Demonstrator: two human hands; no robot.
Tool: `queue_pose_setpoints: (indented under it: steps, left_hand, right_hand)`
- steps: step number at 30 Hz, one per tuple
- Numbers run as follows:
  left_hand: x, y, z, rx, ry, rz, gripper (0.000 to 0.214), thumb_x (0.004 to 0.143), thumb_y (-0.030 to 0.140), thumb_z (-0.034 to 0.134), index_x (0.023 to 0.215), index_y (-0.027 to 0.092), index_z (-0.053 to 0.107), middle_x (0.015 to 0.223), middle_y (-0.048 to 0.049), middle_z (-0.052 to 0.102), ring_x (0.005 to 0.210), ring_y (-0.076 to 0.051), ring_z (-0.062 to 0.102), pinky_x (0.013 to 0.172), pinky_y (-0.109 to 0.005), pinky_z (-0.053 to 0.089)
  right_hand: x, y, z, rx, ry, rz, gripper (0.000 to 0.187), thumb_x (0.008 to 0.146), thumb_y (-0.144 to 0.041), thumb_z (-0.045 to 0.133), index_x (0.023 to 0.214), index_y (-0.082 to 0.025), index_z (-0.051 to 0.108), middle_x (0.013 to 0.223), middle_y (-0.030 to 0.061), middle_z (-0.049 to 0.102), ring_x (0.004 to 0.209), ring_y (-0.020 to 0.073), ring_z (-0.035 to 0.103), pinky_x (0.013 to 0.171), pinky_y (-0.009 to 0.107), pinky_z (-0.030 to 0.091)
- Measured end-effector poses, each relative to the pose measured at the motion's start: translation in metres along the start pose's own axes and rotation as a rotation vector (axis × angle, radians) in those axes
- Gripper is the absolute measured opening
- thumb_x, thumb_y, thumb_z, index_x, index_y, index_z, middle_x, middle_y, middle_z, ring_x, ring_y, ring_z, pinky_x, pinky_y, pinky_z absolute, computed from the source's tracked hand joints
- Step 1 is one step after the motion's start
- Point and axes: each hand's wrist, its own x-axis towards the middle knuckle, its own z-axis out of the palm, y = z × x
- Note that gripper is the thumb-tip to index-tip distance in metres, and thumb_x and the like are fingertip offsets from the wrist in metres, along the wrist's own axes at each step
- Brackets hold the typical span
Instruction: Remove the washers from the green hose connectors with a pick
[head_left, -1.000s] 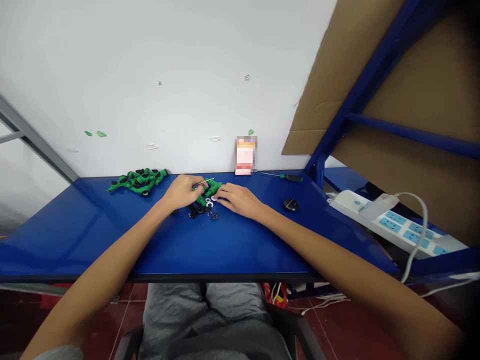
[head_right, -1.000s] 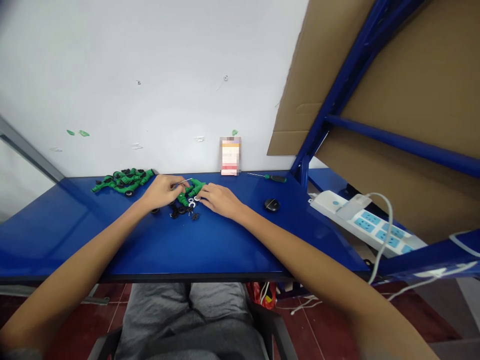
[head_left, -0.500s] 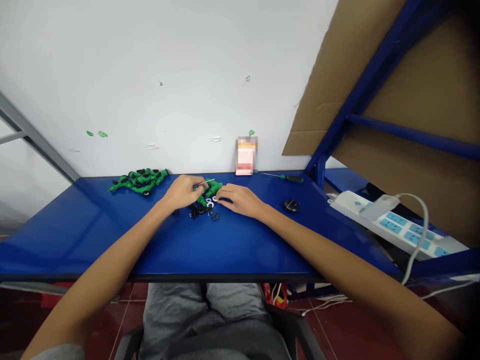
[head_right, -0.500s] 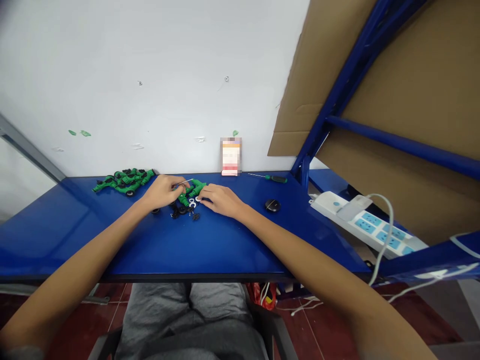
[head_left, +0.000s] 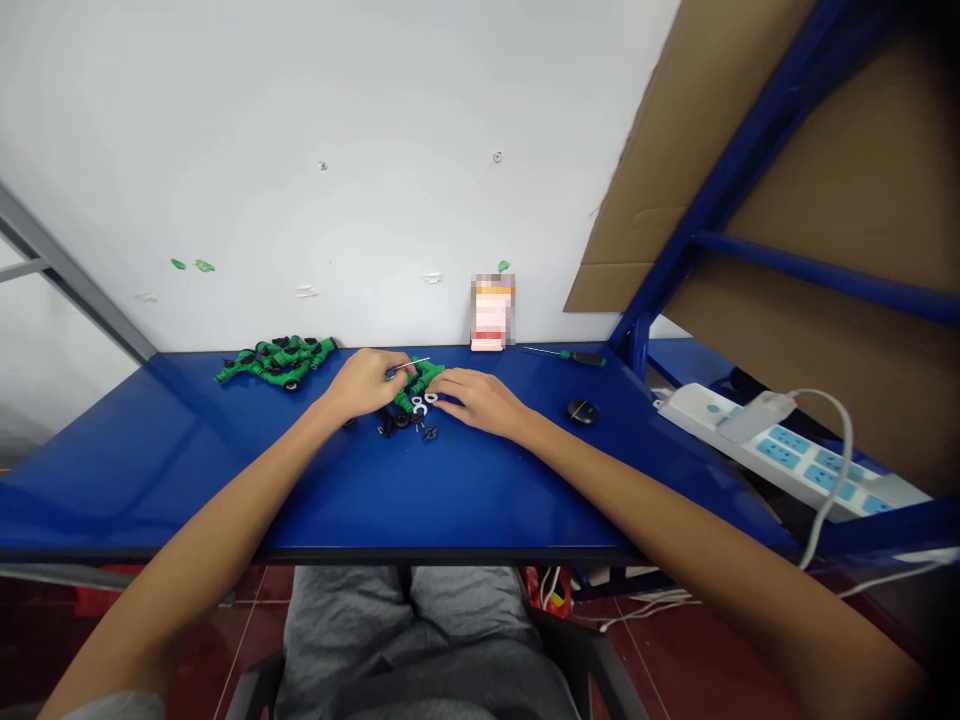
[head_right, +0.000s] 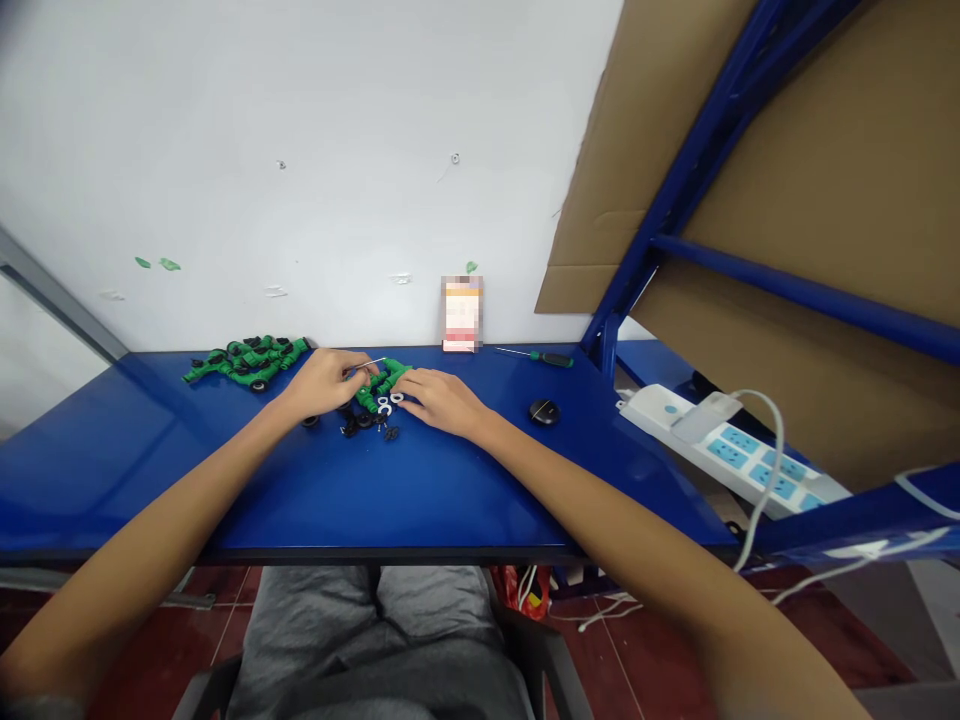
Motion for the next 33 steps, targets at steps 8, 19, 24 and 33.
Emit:
queue_pose_setpoints:
  steps: [8, 19, 24, 33]
  left_hand:
    - [0.0, 0.0, 0.0, 0.019, 0.009, -0.002, 0.033, 0.089, 0.019, 0.051, 0.098, 0.018, 0.083, 0.093, -0.0054, 0.083, 0.074, -0.019, 0.07, 0.073, -0.03, 0.049]
    - [-0.001, 0.001, -0.002, 0.068, 0.011, -0.019, 0.032, 0.091, 0.019, 0.052, 0.099, 0.02, 0.083, 0.095, -0.0055, 0.084, 0.08, -0.021, 0.074, 0.074, -0.03, 0.051]
    - [0.0, 0.003, -0.001, 0.088, 0.016, -0.023, 0.032, 0.09, 0.019, 0.052, 0.098, 0.019, 0.083, 0.091, -0.0053, 0.083, 0.075, -0.021, 0.072, 0.07, -0.03, 0.049]
    - [0.001, 0.001, 0.001, 0.094, 0.005, -0.019, 0.033, 0.089, 0.02, 0.05, 0.098, 0.019, 0.082, 0.095, -0.0056, 0.084, 0.079, -0.021, 0.073, 0.072, -0.03, 0.049]
  right_hand:
    - [-0.001, 0.004, 0.005, -0.095, -0.017, -0.041, 0.03, 0.113, -0.031, 0.051, 0.119, -0.021, 0.078, 0.12, 0.007, 0.079, 0.1, 0.0219, 0.073, 0.089, 0.038, 0.054]
    - [0.0, 0.002, 0.0, -0.028, -0.045, -0.024, 0.026, 0.11, -0.026, 0.056, 0.12, -0.022, 0.08, 0.119, 0.0076, 0.08, 0.105, 0.0227, 0.074, 0.095, 0.038, 0.057]
    - [0.002, -0.002, -0.002, -0.118, -0.117, -0.061, 0.027, 0.109, -0.02, 0.055, 0.12, -0.021, 0.079, 0.113, 0.0098, 0.079, 0.098, 0.0228, 0.073, 0.089, 0.038, 0.056]
    - [0.001, -0.007, -0.008, -0.265, -0.23, -0.162, 0.034, 0.102, -0.005, 0.054, 0.128, -0.015, 0.073, 0.118, 0.0124, 0.08, 0.099, 0.0244, 0.072, 0.084, 0.038, 0.051]
